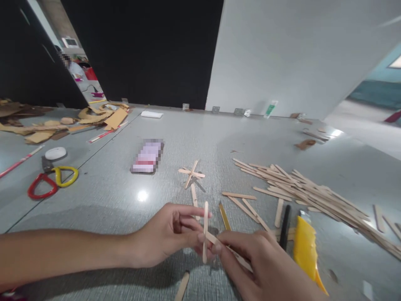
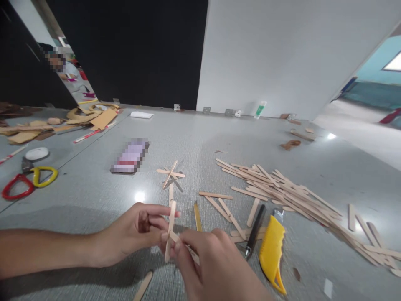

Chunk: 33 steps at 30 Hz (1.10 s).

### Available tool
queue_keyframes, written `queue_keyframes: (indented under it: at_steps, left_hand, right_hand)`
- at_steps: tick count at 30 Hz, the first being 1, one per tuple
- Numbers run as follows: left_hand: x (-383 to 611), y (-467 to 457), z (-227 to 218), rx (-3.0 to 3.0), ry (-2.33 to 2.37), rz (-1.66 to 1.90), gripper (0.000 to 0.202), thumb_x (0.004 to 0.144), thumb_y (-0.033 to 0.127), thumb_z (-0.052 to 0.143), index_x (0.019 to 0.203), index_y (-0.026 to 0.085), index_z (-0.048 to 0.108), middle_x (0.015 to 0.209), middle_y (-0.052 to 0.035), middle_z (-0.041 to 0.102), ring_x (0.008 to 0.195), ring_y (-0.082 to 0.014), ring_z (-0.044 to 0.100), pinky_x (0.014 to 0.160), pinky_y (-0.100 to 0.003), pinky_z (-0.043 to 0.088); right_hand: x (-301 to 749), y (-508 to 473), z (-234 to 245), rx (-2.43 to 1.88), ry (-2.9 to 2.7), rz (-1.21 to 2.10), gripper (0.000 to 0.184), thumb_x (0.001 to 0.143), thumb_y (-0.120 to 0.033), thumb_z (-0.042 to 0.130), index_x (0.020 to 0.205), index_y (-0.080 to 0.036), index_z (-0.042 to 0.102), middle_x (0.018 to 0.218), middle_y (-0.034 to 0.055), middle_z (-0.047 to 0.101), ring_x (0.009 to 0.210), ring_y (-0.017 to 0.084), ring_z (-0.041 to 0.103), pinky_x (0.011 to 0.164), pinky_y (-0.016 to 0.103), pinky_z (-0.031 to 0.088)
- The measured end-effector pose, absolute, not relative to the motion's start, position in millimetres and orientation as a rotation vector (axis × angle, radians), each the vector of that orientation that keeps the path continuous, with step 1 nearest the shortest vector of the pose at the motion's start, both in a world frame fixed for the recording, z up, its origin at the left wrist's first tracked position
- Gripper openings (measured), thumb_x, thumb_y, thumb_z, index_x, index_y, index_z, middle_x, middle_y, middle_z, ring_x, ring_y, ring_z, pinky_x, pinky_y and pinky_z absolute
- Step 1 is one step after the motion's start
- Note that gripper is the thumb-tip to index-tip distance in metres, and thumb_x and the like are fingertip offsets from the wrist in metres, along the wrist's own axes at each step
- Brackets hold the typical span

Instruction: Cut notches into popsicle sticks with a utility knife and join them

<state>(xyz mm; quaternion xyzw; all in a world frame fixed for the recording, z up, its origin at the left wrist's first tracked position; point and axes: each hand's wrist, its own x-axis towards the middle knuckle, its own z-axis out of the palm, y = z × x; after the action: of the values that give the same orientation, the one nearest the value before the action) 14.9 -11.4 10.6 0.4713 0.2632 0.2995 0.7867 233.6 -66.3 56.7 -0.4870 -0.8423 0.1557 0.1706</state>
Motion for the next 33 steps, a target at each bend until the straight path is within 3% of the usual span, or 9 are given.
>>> queue_keyframes:
  at_steps: [5,10,13,15,21,25,29,31,33]
  left_hand:
    - [15,-12,11,1.077,0.553,0.616,0.024,0.095,0.035,0.08,0.095,0.012,0.072,0.085,-0.0058,0.077,0.079,-0.0137,0.075,0.079,-0.026,0.056]
    - [17,-9,14,1.032,0.614,0.627,0.026,0.091,0.034,0.082,0.091,0.014,0.066,0.088,-0.0049,0.075,0.083,-0.0178,0.077,0.078,-0.03,0.059]
    - [16,-10,16,1.045,0.639,0.649,0.025,0.088,0.032,0.084,0.089,0.013,0.068,0.089,-0.0053,0.074,0.081,-0.0157,0.075,0.076,-0.027,0.059]
    - [14,-11,16,1.089,0.666,0.671,0.023,0.086,0.029,0.086,0.085,0.013,0.069,0.081,-0.0021,0.071,0.071,-0.0109,0.069,0.069,-0.022,0.055]
    - [15,-14,19,1.069,0.754,0.621,0.026,0.083,0.03,0.087,0.087,0.015,0.066,0.075,-0.0035,0.074,0.071,-0.015,0.07,0.061,-0.023,0.054]
    - [14,-13,22,1.237,0.849,0.504,0.023,0.091,0.036,0.079,0.088,0.014,0.073,0.071,-0.001,0.07,0.063,-0.0127,0.064,0.056,-0.022,0.047]
    - [10,-14,28,1.656,0.895,0.569,0.017,0.098,0.029,0.072,0.09,0.017,0.081,0.083,-0.0018,0.072,0.075,-0.0139,0.063,0.071,-0.027,0.048]
    - [8,-15,28,1.928,0.871,0.6,0.016,0.099,0.028,0.072,0.09,0.021,0.083,0.082,-0.0014,0.071,0.081,-0.0162,0.061,0.084,-0.032,0.047]
    - [7,-16,26,2.12,0.807,0.597,0.014,0.101,0.027,0.071,0.095,0.023,0.084,0.084,-0.002,0.07,0.087,-0.0187,0.061,0.092,-0.037,0.045]
  right_hand:
    - [258,-54,64,-1.335,-2.469,0.251,0.035,0.104,-0.024,0.053,0.071,-0.027,0.065,0.059,-0.003,0.067,0.055,0.017,0.069,0.048,0.025,0.051]
    - [285,-26,61,-1.429,-2.541,-0.451,0.038,0.106,-0.018,0.049,0.07,-0.024,0.062,0.059,-0.0005,0.064,0.042,0.016,0.061,0.041,0.028,0.045]
    - [283,-18,55,-1.314,-2.585,-0.659,0.029,0.092,0.0,0.048,0.09,-0.016,0.072,0.087,0.0143,0.076,0.07,0.028,0.076,0.057,0.038,0.058]
    - [276,-20,53,-1.112,-2.69,-0.695,0.043,0.082,0.007,0.048,0.112,-0.012,0.073,0.108,0.0185,0.078,0.093,0.033,0.076,0.075,0.045,0.062]
    - [263,-33,51,-0.655,-2.979,-0.817,0.027,0.088,0.001,0.05,0.093,-0.016,0.07,0.072,0.0036,0.067,0.061,0.023,0.065,0.059,0.037,0.05]
    - [277,-22,54,-0.684,-2.919,-0.775,0.037,0.091,0.009,0.041,0.088,-0.021,0.063,0.07,0.0003,0.063,0.056,0.019,0.061,0.055,0.034,0.041]
    - [299,-7,66,-0.767,-2.814,-0.808,0.046,0.094,0.014,0.031,0.103,-0.017,0.063,0.077,0.0038,0.069,0.055,0.018,0.061,0.054,0.033,0.041]
    - [306,-5,74,-0.773,-2.776,-0.756,0.04,0.103,0.005,0.03,0.108,-0.017,0.063,0.076,0.0037,0.069,0.053,0.019,0.06,0.051,0.033,0.04]
    - [311,-8,80,-0.817,-2.65,-0.554,0.027,0.106,-0.008,0.041,0.093,-0.024,0.06,0.065,-0.0011,0.061,0.047,0.016,0.054,0.047,0.033,0.038]
